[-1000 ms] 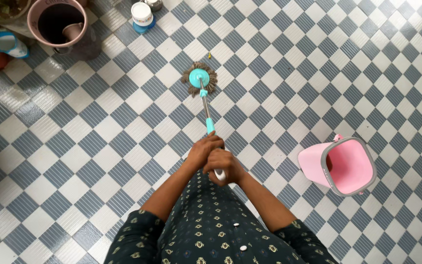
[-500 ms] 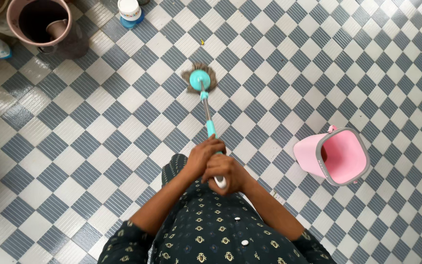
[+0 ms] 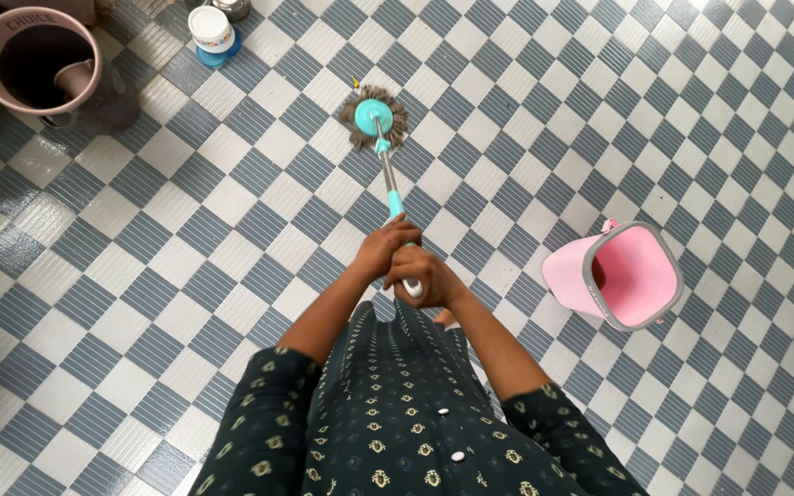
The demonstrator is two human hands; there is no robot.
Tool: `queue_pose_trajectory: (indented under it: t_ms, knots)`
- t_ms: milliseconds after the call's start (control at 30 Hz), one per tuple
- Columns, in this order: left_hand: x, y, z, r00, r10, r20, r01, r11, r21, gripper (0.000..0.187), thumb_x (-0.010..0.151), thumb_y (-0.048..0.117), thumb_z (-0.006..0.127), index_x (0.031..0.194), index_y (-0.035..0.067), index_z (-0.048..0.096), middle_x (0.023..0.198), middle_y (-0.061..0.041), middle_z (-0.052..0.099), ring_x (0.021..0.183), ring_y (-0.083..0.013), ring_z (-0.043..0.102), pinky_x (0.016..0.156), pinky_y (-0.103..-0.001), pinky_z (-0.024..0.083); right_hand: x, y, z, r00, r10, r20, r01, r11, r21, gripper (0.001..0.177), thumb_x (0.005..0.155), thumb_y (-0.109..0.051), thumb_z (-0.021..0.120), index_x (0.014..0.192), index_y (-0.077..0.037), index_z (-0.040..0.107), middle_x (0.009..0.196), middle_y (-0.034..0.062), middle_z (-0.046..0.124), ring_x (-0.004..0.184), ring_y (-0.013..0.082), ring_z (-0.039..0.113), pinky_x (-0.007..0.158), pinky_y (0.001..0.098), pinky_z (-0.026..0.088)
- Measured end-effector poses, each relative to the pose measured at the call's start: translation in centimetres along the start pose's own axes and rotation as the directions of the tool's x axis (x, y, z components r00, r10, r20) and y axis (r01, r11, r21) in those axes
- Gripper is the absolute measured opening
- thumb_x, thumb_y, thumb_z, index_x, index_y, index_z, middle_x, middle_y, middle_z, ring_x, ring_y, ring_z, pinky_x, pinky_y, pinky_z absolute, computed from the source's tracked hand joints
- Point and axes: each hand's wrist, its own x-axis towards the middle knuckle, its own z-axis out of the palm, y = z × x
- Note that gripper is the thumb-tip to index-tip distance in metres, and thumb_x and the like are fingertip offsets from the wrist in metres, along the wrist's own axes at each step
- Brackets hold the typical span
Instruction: The person mops a checkered tiled floor using a turquoise and white mop. They move the mop back and forth across the surface, cleaning the area around a pink bucket and various items stored along the walls.
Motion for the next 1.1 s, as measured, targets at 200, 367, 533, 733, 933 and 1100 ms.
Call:
queue_pose_trajectory:
  t_ms: [200,367,533,733,933,1100]
  knots:
    - [0.4,-0.8,1.8,1.000,-0.002,-0.011,0.002,1.000,-0.021,0.014,0.085,0.017,0.068,0.099,0.014,0.070,0.112,0.000,0.072,0.122,-0.0275,0.067,0.126,-0.041,0.043,-1.0,1.5,-0.1,0.997,0.024,0.067,-0.023,0.999,-0.022,0.013,0.072,-0.001,0.070,0.077,-0.013,0.073,0.081,0.0033,0.067,0.083,0.0214,0.066,0.078,0.0367,0.054]
    - [-1.9,6.0,2.7,0.997,0.013,-0.078,-0.010,0.999,0.039,0.014,0.086,0.021,0.066,0.098,0.016,0.071,0.116,-0.002,0.072,0.129,-0.0341,0.059,0.094,-0.042,0.056,-3.0,-4.5,-4.5,0.996,-0.007,0.089,0.005,1.000,0.026,0.018,0.066,-0.001,0.071,0.078,-0.014,0.075,0.073,0.0020,0.066,0.075,0.0196,0.064,0.071,0.0349,0.051]
    - [-0.9,10.9,1.2,1.000,0.013,0.013,-0.013,1.000,-0.006,0.018,0.090,0.024,0.066,0.106,0.016,0.071,0.112,-0.002,0.072,0.123,-0.0301,0.063,0.094,-0.042,0.058,-3.1,-6.8,-8.0,0.997,-0.078,-0.018,0.079,0.991,0.103,0.019,0.062,0.000,0.071,0.077,-0.012,0.073,0.068,0.0032,0.064,0.070,0.0212,0.063,0.069,0.0346,0.051]
    - [5.1,7.3,2.8,0.999,-0.050,-0.015,0.049,0.998,-0.032,0.012,0.089,0.021,0.066,0.098,0.014,0.068,0.111,-0.003,0.070,0.130,-0.0309,0.061,0.102,-0.041,0.053,-2.9,0.9,-8.7,0.997,-0.045,-0.070,0.049,0.997,0.056,0.018,0.067,0.000,0.068,0.079,-0.012,0.072,0.074,0.0037,0.067,0.072,0.0210,0.066,0.071,0.0368,0.054]
    - [10.5,1.6,3.6,0.994,-0.108,0.023,0.109,0.993,-0.041,0.011,0.083,0.014,0.067,0.094,0.013,0.069,0.123,0.001,0.069,0.138,-0.0307,0.050,0.104,-0.041,0.050,-0.8,8.4,-7.4,1.000,-0.012,-0.009,0.011,0.998,-0.057,0.012,0.074,0.001,0.069,0.079,-0.010,0.069,0.084,0.0037,0.069,0.086,0.0246,0.068,0.079,0.0379,0.054]
    - [9.9,4.9,3.1,0.993,-0.079,-0.093,0.068,0.990,-0.123,0.009,0.087,0.012,0.066,0.095,0.011,0.069,0.129,-0.001,0.068,0.139,-0.0305,0.051,0.107,-0.040,0.049,-1.1,6.0,-10.0,0.999,-0.020,0.028,0.021,1.000,-0.020,0.012,0.071,-0.002,0.069,0.081,-0.010,0.069,0.085,0.0050,0.068,0.085,0.0259,0.067,0.081,0.0385,0.054]
